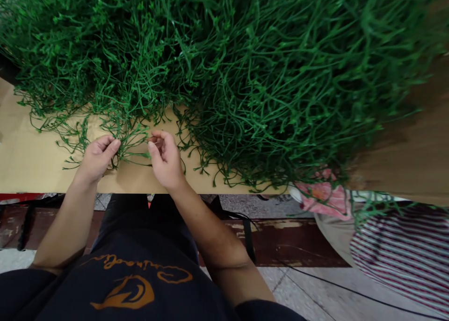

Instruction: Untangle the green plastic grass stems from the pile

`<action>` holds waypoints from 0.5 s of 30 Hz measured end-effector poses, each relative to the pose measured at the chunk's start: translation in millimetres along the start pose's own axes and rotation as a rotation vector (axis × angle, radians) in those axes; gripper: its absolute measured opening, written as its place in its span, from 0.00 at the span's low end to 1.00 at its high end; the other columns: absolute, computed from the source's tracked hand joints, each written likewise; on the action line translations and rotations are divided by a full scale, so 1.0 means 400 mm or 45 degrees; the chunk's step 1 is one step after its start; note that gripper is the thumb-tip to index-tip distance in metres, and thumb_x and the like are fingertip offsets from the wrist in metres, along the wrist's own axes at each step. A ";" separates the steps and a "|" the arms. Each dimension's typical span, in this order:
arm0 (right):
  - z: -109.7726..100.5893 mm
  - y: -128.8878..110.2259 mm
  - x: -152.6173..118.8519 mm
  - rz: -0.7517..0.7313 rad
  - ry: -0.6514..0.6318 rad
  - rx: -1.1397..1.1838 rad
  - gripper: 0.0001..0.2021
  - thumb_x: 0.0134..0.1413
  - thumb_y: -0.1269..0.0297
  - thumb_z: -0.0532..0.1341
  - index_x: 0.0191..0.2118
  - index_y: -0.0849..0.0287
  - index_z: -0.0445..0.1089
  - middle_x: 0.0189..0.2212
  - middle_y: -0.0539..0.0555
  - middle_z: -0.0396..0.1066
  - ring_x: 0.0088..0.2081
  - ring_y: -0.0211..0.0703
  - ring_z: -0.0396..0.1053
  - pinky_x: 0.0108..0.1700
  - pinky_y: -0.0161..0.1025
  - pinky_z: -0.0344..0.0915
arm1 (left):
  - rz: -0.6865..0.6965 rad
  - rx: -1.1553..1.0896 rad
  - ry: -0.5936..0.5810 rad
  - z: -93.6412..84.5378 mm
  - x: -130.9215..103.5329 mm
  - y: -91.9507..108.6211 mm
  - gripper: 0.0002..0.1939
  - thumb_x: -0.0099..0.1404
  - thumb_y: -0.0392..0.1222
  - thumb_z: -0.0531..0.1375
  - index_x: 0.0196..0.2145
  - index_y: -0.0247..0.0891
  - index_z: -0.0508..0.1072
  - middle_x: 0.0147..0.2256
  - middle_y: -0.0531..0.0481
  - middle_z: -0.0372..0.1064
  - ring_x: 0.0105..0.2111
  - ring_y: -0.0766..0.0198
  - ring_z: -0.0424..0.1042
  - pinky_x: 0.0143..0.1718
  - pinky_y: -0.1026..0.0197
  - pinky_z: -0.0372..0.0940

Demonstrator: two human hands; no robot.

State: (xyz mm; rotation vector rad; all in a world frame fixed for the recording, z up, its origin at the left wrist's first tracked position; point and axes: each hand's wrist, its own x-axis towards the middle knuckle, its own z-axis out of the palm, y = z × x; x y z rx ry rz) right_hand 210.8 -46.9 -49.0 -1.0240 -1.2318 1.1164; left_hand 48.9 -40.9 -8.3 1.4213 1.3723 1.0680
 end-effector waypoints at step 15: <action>0.026 -0.036 -0.030 -0.243 -0.165 -0.478 0.15 0.58 0.62 0.52 0.22 0.60 0.57 0.19 0.48 0.55 0.23 0.31 0.55 0.29 0.32 0.55 | 0.028 -0.212 0.194 0.057 0.035 -0.023 0.21 0.53 0.54 0.63 0.20 0.38 0.57 0.18 0.59 0.47 0.20 0.73 0.47 0.22 0.66 0.47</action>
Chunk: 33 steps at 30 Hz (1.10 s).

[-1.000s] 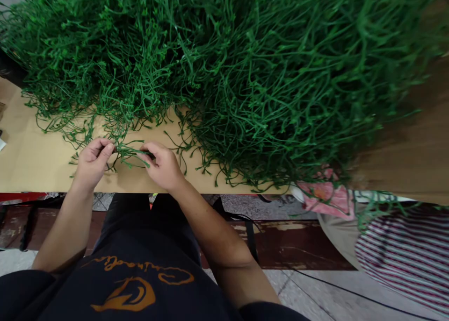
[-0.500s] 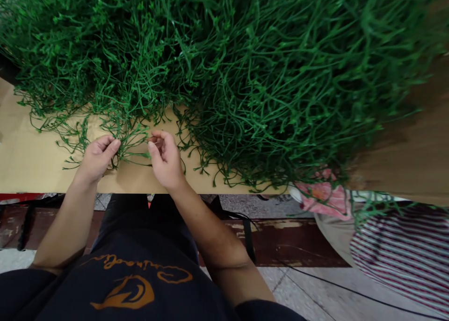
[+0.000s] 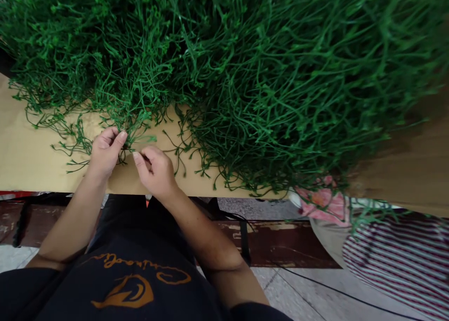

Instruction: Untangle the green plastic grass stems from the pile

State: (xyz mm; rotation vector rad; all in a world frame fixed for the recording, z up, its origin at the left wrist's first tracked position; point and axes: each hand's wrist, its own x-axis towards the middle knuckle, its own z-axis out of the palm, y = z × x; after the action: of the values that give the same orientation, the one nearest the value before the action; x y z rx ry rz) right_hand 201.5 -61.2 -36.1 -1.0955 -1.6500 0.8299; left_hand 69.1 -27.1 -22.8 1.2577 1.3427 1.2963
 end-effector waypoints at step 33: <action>-0.309 0.026 0.089 -0.094 0.276 -0.433 0.18 0.57 0.59 0.54 0.19 0.60 0.60 0.16 0.48 0.54 0.20 0.28 0.52 0.22 0.33 0.50 | 0.013 -0.060 0.098 -0.012 0.018 -0.025 0.23 0.53 0.52 0.64 0.19 0.38 0.54 0.18 0.59 0.45 0.21 0.72 0.46 0.23 0.64 0.45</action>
State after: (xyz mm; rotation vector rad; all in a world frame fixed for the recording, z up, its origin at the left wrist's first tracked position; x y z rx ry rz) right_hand 316.4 -20.5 5.7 -1.2981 -1.6713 0.3734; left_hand 62.6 -20.1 -31.9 1.1948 1.3531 1.3878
